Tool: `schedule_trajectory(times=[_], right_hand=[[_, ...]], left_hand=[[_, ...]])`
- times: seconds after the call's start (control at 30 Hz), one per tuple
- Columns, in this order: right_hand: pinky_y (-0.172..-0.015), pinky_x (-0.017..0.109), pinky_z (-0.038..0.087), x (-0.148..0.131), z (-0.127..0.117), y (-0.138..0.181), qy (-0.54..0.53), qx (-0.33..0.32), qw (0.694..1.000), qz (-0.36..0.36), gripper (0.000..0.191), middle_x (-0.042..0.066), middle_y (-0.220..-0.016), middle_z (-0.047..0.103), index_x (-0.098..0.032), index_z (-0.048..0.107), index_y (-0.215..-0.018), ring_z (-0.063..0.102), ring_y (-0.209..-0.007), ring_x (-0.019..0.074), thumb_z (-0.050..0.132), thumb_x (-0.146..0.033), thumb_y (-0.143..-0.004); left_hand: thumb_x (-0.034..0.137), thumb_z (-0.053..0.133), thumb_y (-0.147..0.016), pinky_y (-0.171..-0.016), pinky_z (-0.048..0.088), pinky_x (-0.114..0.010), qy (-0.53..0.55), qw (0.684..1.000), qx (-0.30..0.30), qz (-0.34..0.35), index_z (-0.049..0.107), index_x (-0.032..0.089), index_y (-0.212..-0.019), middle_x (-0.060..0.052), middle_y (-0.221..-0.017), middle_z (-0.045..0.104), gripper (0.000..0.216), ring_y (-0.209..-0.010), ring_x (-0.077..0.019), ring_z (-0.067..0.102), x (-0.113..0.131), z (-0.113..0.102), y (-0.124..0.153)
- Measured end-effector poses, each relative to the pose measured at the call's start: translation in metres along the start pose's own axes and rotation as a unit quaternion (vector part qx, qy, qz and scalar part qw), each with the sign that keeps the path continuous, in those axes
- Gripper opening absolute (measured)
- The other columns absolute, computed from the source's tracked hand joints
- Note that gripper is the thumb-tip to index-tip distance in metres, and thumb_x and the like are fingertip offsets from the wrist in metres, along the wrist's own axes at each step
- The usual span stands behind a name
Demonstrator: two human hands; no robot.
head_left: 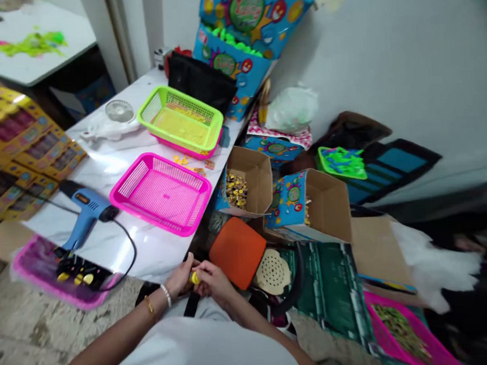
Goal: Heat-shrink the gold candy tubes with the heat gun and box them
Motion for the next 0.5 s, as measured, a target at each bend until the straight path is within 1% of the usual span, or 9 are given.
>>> schedule_trajectory(times=[0.07,0.13,0.17,0.2,0.27,0.33,0.37,0.43,0.5], right_hand=[[-0.044,0.021,0.045,0.01,-0.022,-0.004,-0.038,0.006,0.998,0.042,0.047,-0.003,-0.058,0.063,-0.019,0.056,-0.099,0.053,-0.041,0.0096,0.071,-0.057,-0.075],[-0.043,0.022,0.047,0.005,-0.052,-0.011,-0.025,0.03,0.996,0.083,0.04,-0.003,-0.055,0.06,-0.018,0.055,-0.094,0.051,-0.038,0.0098,0.07,-0.052,-0.079],[-0.042,0.022,0.046,-0.006,-0.071,-0.015,-0.014,0.051,0.995,0.088,0.037,-0.003,-0.053,0.059,-0.017,0.054,-0.091,0.05,-0.037,0.0096,0.068,-0.051,-0.082],[-0.042,0.022,0.048,-0.024,-0.091,-0.019,-0.015,0.074,0.994,0.073,0.036,-0.002,-0.054,0.059,-0.017,0.054,-0.09,0.051,-0.037,0.0095,0.065,-0.051,-0.085],[-0.049,0.025,0.053,-0.073,-0.132,-0.025,-0.063,0.112,0.992,-0.009,0.038,0.0,-0.065,0.065,-0.018,0.053,-0.097,0.058,-0.044,0.011,0.055,-0.056,-0.092],[-0.056,0.029,0.058,-0.121,-0.172,-0.025,-0.116,0.135,0.978,-0.109,0.043,0.004,-0.082,0.07,-0.021,0.05,-0.109,0.066,-0.054,0.0136,0.048,-0.061,-0.095],[-0.057,0.031,0.058,-0.137,-0.192,-0.023,-0.125,0.146,0.971,-0.142,0.044,0.005,-0.088,0.072,-0.022,0.048,-0.113,0.068,-0.056,0.0149,0.048,-0.062,-0.094],[-0.053,0.03,0.057,-0.145,-0.231,-0.019,-0.123,0.175,0.966,-0.143,0.044,0.005,-0.086,0.072,-0.022,0.048,-0.114,0.068,-0.054,0.0158,0.053,-0.06,-0.093],[-0.049,0.029,0.056,-0.126,-0.27,-0.015,-0.134,0.204,0.966,-0.09,0.043,0.006,-0.078,0.071,-0.019,0.05,-0.11,0.066,-0.051,0.0166,0.06,-0.057,-0.091]], left_hand=[[0.093,0.008,-0.074,-0.044,0.031,-0.026,-0.045,0.998,0.033,0.013,0.057,0.014,-0.111,0.002,-0.054,0.051,0.1,-0.044,-0.0141,0.044,0.009,0.002,-0.014],[0.089,0.01,-0.078,-0.051,0.039,-0.029,-0.114,0.99,0.073,0.035,0.056,0.014,-0.111,0.001,-0.06,0.052,0.095,-0.052,-0.0169,0.052,0.023,0.003,-0.028],[0.087,0.013,-0.08,-0.055,0.042,-0.03,-0.159,0.982,0.084,0.051,0.057,0.015,-0.107,0.0,-0.062,0.053,0.089,-0.056,-0.0181,0.054,0.031,0.005,-0.035],[0.084,0.017,-0.082,-0.058,0.043,-0.031,-0.205,0.972,0.089,0.068,0.057,0.016,-0.103,-0.001,-0.064,0.054,0.082,-0.059,-0.019,0.056,0.039,0.008,-0.042],[0.078,0.026,-0.085,-0.063,0.045,-0.031,-0.277,0.953,0.085,0.089,0.058,0.019,-0.097,-0.002,-0.069,0.057,0.069,-0.066,-0.0202,0.06,0.049,0.017,-0.054],[0.072,0.03,-0.088,-0.065,0.047,-0.031,-0.316,0.942,0.074,0.081,0.058,0.02,-0.093,-0.003,-0.072,0.06,0.059,-0.069,-0.0209,0.063,0.05,0.028,-0.065],[0.069,0.031,-0.09,-0.066,0.048,-0.031,-0.329,0.939,0.072,0.068,0.059,0.021,-0.091,-0.003,-0.072,0.06,0.056,-0.07,-0.0211,0.064,0.048,0.034,-0.068],[0.06,0.033,-0.095,-0.068,0.05,-0.031,-0.36,0.929,0.074,0.038,0.059,0.022,-0.09,-0.002,-0.072,0.062,0.047,-0.071,-0.0211,0.066,0.042,0.045,-0.071],[0.049,0.034,-0.1,-0.072,0.052,-0.032,-0.423,0.904,0.067,0.021,0.062,0.025,-0.096,-0.001,-0.074,0.064,0.037,-0.074,-0.0202,0.068,0.041,0.057,-0.063]])
Point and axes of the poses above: each hand's wrist, its own y-axis away from the middle knuckle, its own z-axis out of the palm, x = y × z, the point moved 6 cm from there along -y, towards the middle knuckle
